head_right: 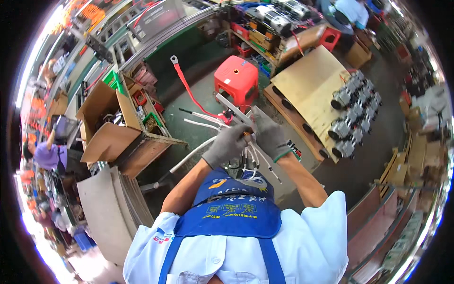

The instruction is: The person assembles an electronic device, likely a power inverter, by installing a metal casing, connecting various colored wires, and securing a large copper coil. They use a pneumatic screwdriver to fasten components and organize the internal wiring.

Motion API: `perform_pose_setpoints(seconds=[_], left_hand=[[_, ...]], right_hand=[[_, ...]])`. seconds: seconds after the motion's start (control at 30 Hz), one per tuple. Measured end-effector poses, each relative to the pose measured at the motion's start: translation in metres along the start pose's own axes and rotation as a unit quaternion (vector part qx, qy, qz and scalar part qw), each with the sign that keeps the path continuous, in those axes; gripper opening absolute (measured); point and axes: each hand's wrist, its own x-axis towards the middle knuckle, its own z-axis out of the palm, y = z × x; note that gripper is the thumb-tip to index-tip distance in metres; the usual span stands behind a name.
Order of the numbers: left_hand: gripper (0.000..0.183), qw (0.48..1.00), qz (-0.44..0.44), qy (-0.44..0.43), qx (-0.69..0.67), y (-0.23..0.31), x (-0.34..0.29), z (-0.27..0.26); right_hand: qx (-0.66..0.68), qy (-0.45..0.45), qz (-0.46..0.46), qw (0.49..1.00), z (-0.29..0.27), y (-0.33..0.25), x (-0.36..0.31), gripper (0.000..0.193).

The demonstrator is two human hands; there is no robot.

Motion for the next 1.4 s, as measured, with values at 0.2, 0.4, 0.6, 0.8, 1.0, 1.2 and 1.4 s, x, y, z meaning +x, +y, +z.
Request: perform_pose_setpoints(seconds=[0.2, 0.4, 0.6, 0.8, 1.0, 1.2, 1.4], left_hand=[[0.050, 0.917, -0.064, 0.054, -0.389, -0.099, 0.043, -0.020], [0.045, 0.757, -0.240, -0.134, -0.592, -0.240, 0.092, -0.046], [0.045, 0.625, -0.220, -0.214, -0.718, -0.294, 0.213, -0.094], [0.034, 0.612, -0.239, -0.137, -0.742, -0.375, 0.319, -0.174], [0.038, 0.683, -0.263, 0.133, -0.669, -0.419, 0.384, -0.285], [0.059, 0.379, -0.020, 0.146, -0.914, -0.463, 0.433, -0.442], [0.078, 0.333, 0.014, 0.214, -0.918, -0.494, 0.528, -0.587]], right_hand=[[-0.030, -0.079, -0.088, 0.993, 0.039, 0.039, 0.125, 0.027], [-0.033, -0.150, -0.104, 0.983, 0.112, 0.052, 0.263, 0.006], [-0.061, -0.179, -0.096, 0.977, 0.182, 0.026, 0.407, 0.013], [-0.021, -0.105, -0.109, 0.988, 0.204, -0.021, 0.550, 0.022], [0.051, -0.030, -0.107, 0.993, 0.220, -0.014, 0.665, 0.029], [0.059, 0.037, -0.102, 0.992, 0.254, 0.025, 0.752, 0.032], [0.044, 0.091, -0.098, 0.990, 0.277, 0.056, 0.857, 0.031]])
